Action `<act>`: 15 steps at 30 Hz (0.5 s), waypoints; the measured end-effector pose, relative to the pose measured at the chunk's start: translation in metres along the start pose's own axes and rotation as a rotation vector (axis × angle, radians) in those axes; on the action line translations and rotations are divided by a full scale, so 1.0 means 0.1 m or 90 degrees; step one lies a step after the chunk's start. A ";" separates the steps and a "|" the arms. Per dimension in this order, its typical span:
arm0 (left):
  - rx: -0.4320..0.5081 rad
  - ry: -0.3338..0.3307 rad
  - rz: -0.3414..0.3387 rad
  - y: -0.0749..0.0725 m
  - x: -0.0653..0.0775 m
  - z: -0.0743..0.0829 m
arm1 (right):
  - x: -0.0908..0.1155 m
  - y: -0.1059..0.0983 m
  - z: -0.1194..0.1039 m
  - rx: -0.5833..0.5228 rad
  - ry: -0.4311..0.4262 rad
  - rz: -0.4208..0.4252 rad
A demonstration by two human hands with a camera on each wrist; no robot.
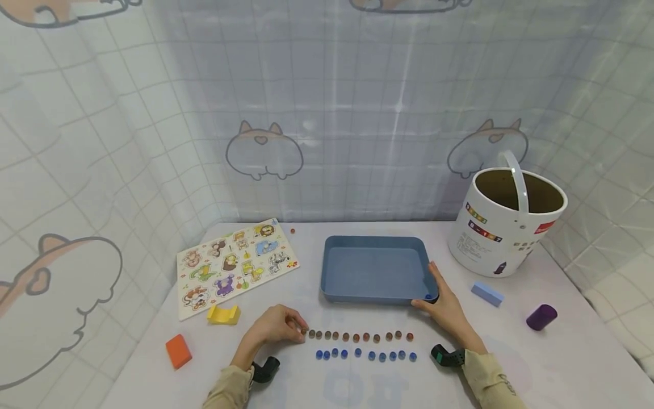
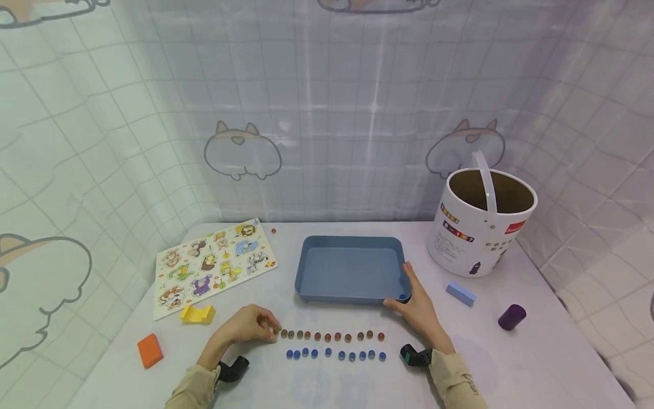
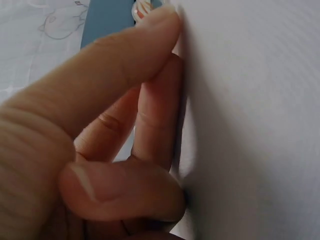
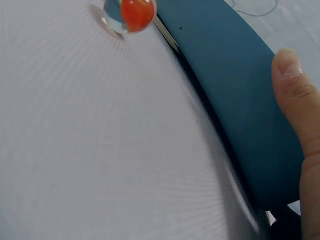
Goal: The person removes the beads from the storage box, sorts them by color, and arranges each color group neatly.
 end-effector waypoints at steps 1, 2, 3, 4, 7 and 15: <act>-0.004 -0.004 0.002 0.00 0.00 0.01 | 0.00 0.00 0.00 0.000 0.000 0.002; -0.007 -0.008 0.003 0.00 0.00 0.02 | 0.00 -0.01 -0.01 0.000 -0.001 0.004; -0.010 -0.009 0.004 0.00 0.00 0.03 | 0.00 -0.01 -0.01 -0.001 -0.002 0.006; -0.014 -0.009 0.005 -0.01 0.01 0.04 | 0.00 0.00 -0.01 -0.003 -0.003 0.006; -0.019 0.002 0.011 -0.09 0.05 0.12 | 0.00 0.01 -0.01 -0.001 -0.011 0.005; 0.007 0.143 0.013 -0.20 -0.19 0.76 | 0.00 0.01 -0.01 -0.005 -0.017 0.011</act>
Point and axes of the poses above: each hand's wrist, its own x-axis away from the middle knuckle, its own y-axis out of the palm, z = x × y, the point moved 1 cm from there along -x, towards the middle knuckle, and after that the axes turned 7 degrees about -y, right-handed, at the moved point
